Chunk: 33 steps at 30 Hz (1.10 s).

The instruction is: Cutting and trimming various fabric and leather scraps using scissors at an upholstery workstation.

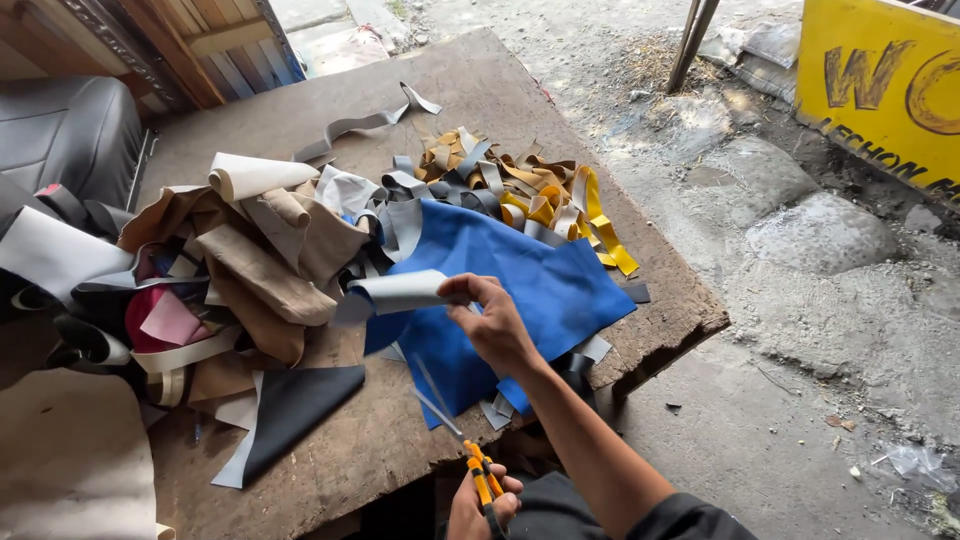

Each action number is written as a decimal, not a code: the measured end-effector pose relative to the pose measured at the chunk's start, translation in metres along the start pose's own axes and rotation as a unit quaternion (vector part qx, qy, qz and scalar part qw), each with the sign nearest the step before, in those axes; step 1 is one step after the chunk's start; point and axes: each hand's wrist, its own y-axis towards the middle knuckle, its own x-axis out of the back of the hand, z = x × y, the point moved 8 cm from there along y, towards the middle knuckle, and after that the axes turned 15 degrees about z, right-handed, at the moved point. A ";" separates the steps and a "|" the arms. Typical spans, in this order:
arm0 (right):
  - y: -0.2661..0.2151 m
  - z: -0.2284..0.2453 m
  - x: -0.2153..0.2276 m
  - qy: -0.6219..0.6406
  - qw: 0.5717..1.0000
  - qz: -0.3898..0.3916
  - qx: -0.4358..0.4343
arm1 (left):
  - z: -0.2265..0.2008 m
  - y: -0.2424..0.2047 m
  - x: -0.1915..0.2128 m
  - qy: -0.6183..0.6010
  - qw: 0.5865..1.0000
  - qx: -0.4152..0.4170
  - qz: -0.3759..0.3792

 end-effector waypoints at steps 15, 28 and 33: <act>-0.018 -0.095 0.045 0.283 0.959 0.029 -0.018 | 0.020 0.006 -0.033 0.001 0.991 0.053 0.125; -0.060 -0.115 0.015 0.248 0.952 0.157 -0.088 | -0.027 -0.013 -0.016 0.247 0.964 0.091 -0.019; -0.069 -0.106 0.010 0.169 0.964 0.180 -0.099 | -0.036 -0.025 -0.017 0.259 0.957 0.128 -0.023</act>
